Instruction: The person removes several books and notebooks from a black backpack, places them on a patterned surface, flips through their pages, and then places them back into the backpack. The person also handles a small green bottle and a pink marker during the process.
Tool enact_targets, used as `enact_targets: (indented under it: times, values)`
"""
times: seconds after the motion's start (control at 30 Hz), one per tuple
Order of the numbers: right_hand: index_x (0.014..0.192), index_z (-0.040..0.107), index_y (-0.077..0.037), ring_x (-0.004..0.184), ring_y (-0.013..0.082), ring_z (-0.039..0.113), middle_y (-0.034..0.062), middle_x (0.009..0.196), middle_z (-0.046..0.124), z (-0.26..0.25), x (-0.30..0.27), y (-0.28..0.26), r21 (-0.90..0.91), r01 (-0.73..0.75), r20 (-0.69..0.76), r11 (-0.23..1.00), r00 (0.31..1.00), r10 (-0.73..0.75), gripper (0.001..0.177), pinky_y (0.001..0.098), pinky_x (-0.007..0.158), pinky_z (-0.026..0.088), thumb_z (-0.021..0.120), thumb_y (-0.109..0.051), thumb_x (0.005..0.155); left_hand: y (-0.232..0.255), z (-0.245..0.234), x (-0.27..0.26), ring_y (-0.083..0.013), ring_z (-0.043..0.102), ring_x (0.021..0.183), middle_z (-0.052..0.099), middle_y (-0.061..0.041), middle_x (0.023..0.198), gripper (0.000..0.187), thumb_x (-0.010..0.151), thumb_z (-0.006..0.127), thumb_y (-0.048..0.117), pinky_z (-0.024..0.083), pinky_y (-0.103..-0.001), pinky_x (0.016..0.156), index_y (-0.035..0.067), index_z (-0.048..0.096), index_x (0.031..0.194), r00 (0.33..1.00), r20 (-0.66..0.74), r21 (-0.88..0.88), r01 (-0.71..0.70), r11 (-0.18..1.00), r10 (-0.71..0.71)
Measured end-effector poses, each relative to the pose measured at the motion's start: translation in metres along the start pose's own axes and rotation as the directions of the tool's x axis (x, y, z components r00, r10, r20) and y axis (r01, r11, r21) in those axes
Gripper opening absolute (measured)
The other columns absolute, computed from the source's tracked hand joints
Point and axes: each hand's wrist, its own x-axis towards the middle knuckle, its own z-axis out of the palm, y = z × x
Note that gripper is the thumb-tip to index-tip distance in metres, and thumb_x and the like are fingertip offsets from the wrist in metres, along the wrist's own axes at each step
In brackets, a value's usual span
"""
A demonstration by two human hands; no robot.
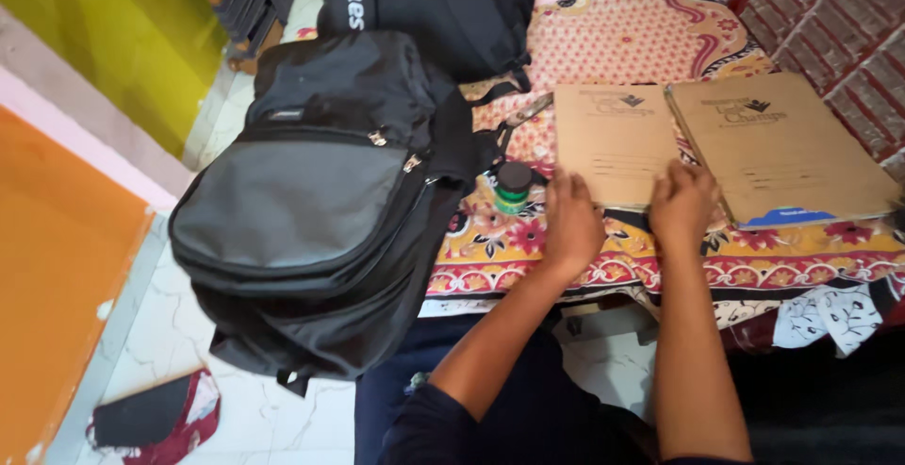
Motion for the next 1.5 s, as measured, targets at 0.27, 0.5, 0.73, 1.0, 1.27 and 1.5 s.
enact_targets:
  times: [0.27,0.5,0.73,1.0,1.27,1.5]
  values:
    - [0.116,0.075,-0.003,0.122,0.0432,0.052,0.0213,0.131,0.061,-0.024,-0.003,-0.027,0.025,0.121,-0.128,0.992,0.985,-0.117,0.021,0.0573,0.101,0.038,0.072,-0.014,0.098,-0.015,-0.006,-0.007,-0.0506,0.034,0.145,0.04,-0.04,0.15,0.062,0.083,0.066,0.007,0.029,-0.047,0.12,-0.016,0.05,0.138,0.998,-0.017,-0.109,-0.065,0.992,0.064]
    - [0.109,0.073,-0.001,0.121,0.0305,0.059,0.0151,0.117,0.063,-0.062,-0.019,-0.12,0.37,0.274,-0.269,0.888,0.946,-0.18,0.009,0.0429,0.111,0.047,0.069,0.003,0.103,0.045,-0.126,-0.04,-0.0495,0.044,0.144,0.053,-0.035,0.147,0.046,0.086,0.062,0.005,0.035,-0.049,0.123,-0.007,0.062,0.131,0.977,-0.119,-0.207,-0.199,0.958,0.177]
    - [0.11,0.07,-0.003,0.091,0.0144,0.065,0.006,0.105,0.069,-0.067,-0.06,-0.262,0.867,0.081,0.15,0.491,0.899,-0.412,0.013,0.0277,0.082,0.054,0.061,0.002,0.102,0.043,-0.286,-0.072,-0.0436,0.053,0.136,0.061,-0.019,0.143,0.05,0.08,0.066,0.002,0.039,-0.05,0.117,-0.001,0.067,0.13,0.966,-0.22,0.258,-0.076,0.963,0.135]
    - [0.116,0.068,-0.007,0.11,0.0347,0.066,0.0132,0.117,0.068,-0.068,-0.112,-0.351,0.663,0.598,0.143,0.449,0.488,-0.861,0.031,0.0456,0.091,0.05,0.073,-0.018,0.087,-0.037,-0.356,-0.076,-0.0471,0.035,0.142,0.049,-0.017,0.151,0.082,0.064,0.081,0.024,0.021,-0.067,0.112,0.006,0.056,0.14,0.983,-0.031,0.701,0.151,0.697,-0.182]
    - [0.152,0.044,-0.009,0.111,0.0255,0.065,0.0167,0.135,0.055,-0.067,-0.085,-0.37,0.748,0.284,0.367,0.6,0.576,-0.73,0.066,0.0416,0.089,0.052,0.069,-0.017,0.092,-0.093,-0.407,-0.012,-0.037,0.07,0.09,0.073,-0.014,0.093,0.018,0.084,0.069,0.006,0.055,-0.05,0.076,0.014,0.075,0.098,0.996,-0.087,0.684,0.065,0.726,-0.007]
    - [0.131,0.066,-0.017,0.127,0.0251,0.063,0.0057,0.133,0.065,-0.066,-0.078,-0.387,0.562,0.523,0.28,0.641,0.609,-0.742,0.041,0.0443,0.106,0.043,0.074,-0.022,0.091,-0.095,-0.417,0.052,-0.0364,0.067,0.085,0.07,-0.012,0.085,0.019,0.071,0.074,0.007,0.053,-0.05,0.072,0.007,0.068,0.088,0.874,-0.391,0.609,0.011,0.793,0.288]
